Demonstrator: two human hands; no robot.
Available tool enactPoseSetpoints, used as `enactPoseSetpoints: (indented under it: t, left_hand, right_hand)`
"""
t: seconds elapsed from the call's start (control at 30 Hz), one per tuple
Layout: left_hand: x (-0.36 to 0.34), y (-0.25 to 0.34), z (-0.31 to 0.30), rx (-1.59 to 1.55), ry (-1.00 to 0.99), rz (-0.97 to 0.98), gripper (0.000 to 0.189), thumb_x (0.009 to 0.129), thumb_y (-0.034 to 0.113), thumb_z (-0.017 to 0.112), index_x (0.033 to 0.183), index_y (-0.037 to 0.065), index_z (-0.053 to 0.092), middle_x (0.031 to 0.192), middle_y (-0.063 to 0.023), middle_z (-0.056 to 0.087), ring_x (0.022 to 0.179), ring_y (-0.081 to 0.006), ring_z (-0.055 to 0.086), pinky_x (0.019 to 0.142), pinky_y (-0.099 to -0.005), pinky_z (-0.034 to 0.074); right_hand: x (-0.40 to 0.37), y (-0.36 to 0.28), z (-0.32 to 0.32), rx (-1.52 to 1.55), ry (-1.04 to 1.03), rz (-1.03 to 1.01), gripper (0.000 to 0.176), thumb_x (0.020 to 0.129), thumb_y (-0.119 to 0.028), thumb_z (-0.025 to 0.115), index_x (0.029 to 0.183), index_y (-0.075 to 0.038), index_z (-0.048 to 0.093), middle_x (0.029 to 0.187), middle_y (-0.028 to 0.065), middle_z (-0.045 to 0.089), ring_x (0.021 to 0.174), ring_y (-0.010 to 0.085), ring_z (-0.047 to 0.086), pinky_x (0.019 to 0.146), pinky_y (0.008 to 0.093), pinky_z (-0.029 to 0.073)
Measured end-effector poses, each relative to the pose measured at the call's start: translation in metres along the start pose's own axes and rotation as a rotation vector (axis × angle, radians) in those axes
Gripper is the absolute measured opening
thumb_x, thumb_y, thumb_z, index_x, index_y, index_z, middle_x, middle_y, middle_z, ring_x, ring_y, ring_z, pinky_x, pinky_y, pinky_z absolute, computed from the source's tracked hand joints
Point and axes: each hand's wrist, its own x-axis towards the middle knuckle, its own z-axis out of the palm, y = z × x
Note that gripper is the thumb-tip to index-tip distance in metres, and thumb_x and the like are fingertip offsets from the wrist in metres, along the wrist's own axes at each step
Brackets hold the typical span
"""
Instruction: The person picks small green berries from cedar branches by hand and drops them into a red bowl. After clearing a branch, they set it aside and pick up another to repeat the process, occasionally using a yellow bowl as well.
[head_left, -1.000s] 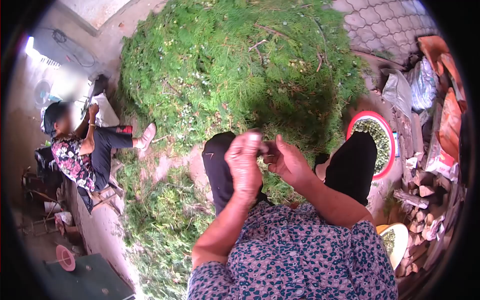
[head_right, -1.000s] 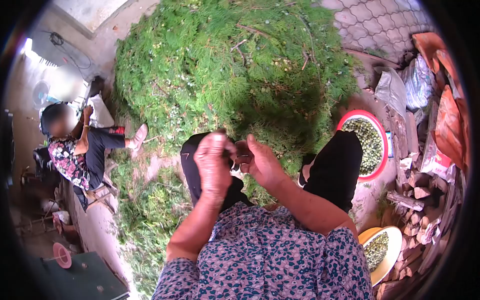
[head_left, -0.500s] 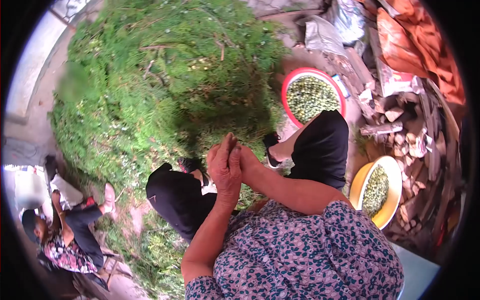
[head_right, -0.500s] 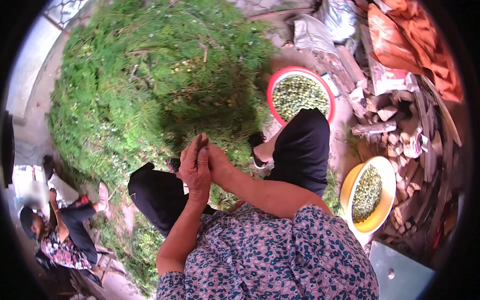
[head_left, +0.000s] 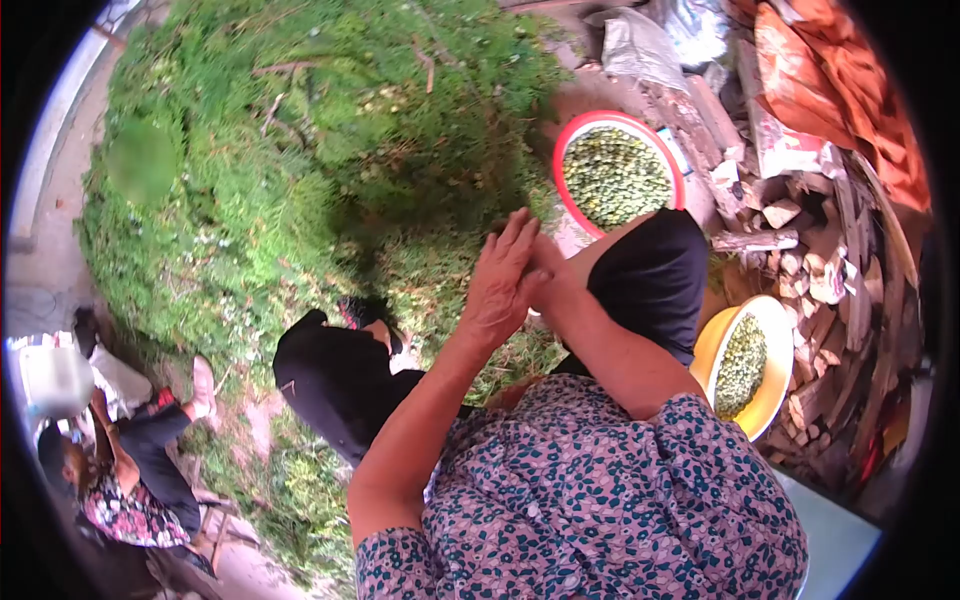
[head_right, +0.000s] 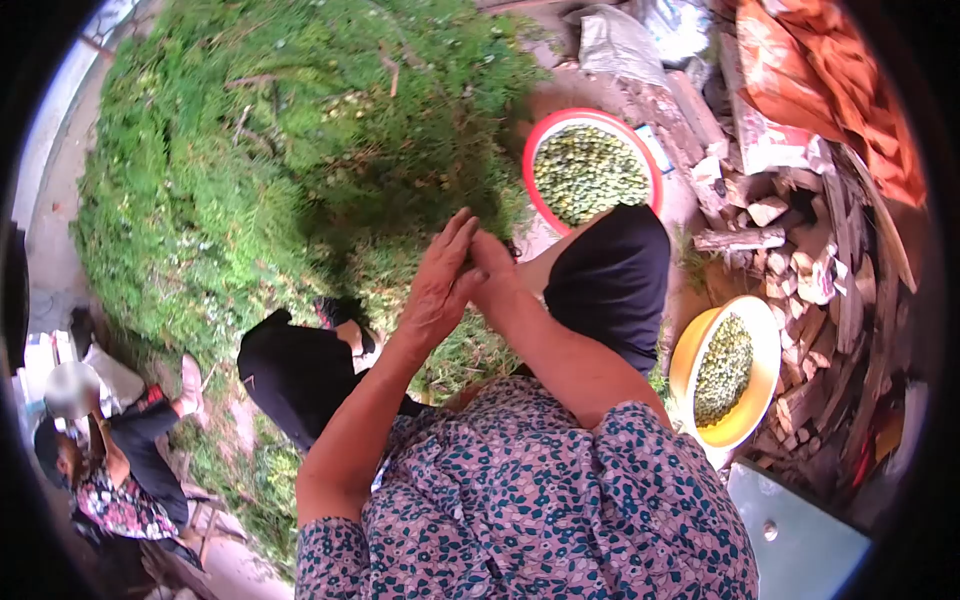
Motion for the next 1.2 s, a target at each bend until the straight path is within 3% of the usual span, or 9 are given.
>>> enactPoseSetpoints:
  t: [0.07, 0.13, 0.3, 0.43, 0.73, 0.8, 0.9, 1.07, 1.2]
  left_hand:
    - [0.000, -0.005, -0.013, -0.121, 0.117, -0.088, 0.049, 0.081, 0.018, 0.058, 0.125, 0.004, 0.041, 0.128, -0.0149, 0.041, 0.119, -0.0280, 0.040, 0.098, -0.0392, 0.032]
    - [0.006, -0.008, -0.051, -0.323, 0.302, -0.225, 0.036, 0.081, 0.016, 0.060, 0.115, 0.005, 0.053, 0.111, -0.0133, 0.056, 0.103, -0.0241, 0.053, 0.091, -0.0365, 0.039]
    - [-0.009, -0.033, -0.192, -0.449, 0.843, -0.371, 0.024, 0.085, 0.018, 0.057, 0.101, -0.001, 0.059, 0.087, -0.0108, 0.064, 0.075, -0.0179, 0.062, 0.074, -0.0283, 0.050]
    - [-0.027, -0.059, -0.247, -0.634, 1.020, -0.490, 0.024, 0.087, 0.016, 0.052, 0.102, -0.002, 0.055, 0.091, -0.0135, 0.062, 0.078, -0.0206, 0.061, 0.074, -0.0316, 0.051]
    - [-0.059, -0.124, -0.261, -1.133, 1.067, -0.623, 0.016, 0.086, 0.016, 0.054, 0.092, 0.002, 0.056, 0.082, -0.0079, 0.062, 0.072, -0.0177, 0.057, 0.075, -0.0350, 0.047]
    - [-0.061, -0.125, -0.257, -1.268, 1.028, -0.660, 0.015, 0.085, 0.014, 0.054, 0.092, 0.001, 0.056, 0.080, -0.0071, 0.061, 0.067, -0.0162, 0.054, 0.072, -0.0336, 0.046]
    - [-0.052, -0.120, -0.260, -1.187, 0.943, -0.601, 0.015, 0.085, 0.013, 0.054, 0.093, 0.001, 0.056, 0.081, -0.0075, 0.061, 0.068, -0.0166, 0.055, 0.073, -0.0334, 0.046]
    - [-0.034, -0.122, -0.269, -1.230, 0.854, -0.603, 0.016, 0.086, 0.011, 0.053, 0.096, -0.002, 0.055, 0.083, -0.0092, 0.061, 0.070, -0.0179, 0.056, 0.074, -0.0335, 0.046]
    - [-0.027, -0.118, -0.271, -1.259, 0.682, -0.513, 0.019, 0.085, 0.009, 0.053, 0.099, -0.004, 0.053, 0.087, -0.0119, 0.060, 0.071, -0.0187, 0.055, 0.077, -0.0345, 0.045]
  right_hand:
    - [0.018, 0.001, -0.023, -0.666, -0.136, -0.266, 0.021, 0.086, -0.010, 0.051, 0.107, -0.005, 0.049, 0.095, 0.0026, 0.052, 0.088, 0.0131, 0.050, 0.076, 0.0282, 0.045]
    - [0.044, -0.016, -0.035, 0.501, 0.341, 0.310, 0.017, 0.084, -0.019, 0.057, 0.090, -0.005, 0.049, 0.078, 0.0075, 0.050, 0.067, 0.0208, 0.049, 0.056, 0.0320, 0.046]
    - [0.094, -0.096, -0.093, 0.528, 0.604, -0.190, 0.035, 0.086, -0.020, 0.055, 0.106, 0.006, 0.043, 0.086, 0.0125, 0.050, 0.077, 0.0252, 0.050, 0.072, 0.0357, 0.048]
    - [0.096, -0.133, -0.137, -1.535, 0.793, -0.467, 0.062, 0.076, -0.027, 0.066, 0.117, 0.012, 0.041, 0.105, 0.0257, 0.051, 0.096, 0.0330, 0.052, 0.086, 0.0353, 0.043]
    - [0.116, -0.068, -0.083, -1.879, 0.633, 0.001, 0.051, 0.084, -0.040, 0.050, 0.097, 0.008, 0.055, 0.097, 0.0244, 0.059, 0.091, 0.0343, 0.057, 0.080, 0.0400, 0.045]
    - [0.154, -0.041, -0.171, -0.742, 0.648, -0.133, 0.048, 0.079, -0.043, 0.057, 0.094, 0.003, 0.059, 0.084, 0.0245, 0.061, 0.083, 0.0271, 0.061, 0.076, 0.0368, 0.047]
    - [0.143, -0.074, -0.148, -1.930, 0.614, 0.018, 0.061, 0.080, -0.051, 0.052, 0.090, 0.009, 0.058, 0.082, 0.0257, 0.060, 0.082, 0.0379, 0.059, 0.073, 0.0406, 0.048]
    - [0.140, -0.116, -0.139, -1.933, 0.699, -0.167, 0.043, 0.080, -0.036, 0.054, 0.089, 0.005, 0.060, 0.083, 0.0180, 0.062, 0.079, 0.0280, 0.059, 0.070, 0.0353, 0.047]
    - [0.147, -0.044, -0.150, -1.939, 0.277, -0.009, 0.018, 0.083, -0.016, 0.055, 0.090, 0.000, 0.062, 0.086, 0.0095, 0.064, 0.077, 0.0160, 0.060, 0.066, 0.0284, 0.047]
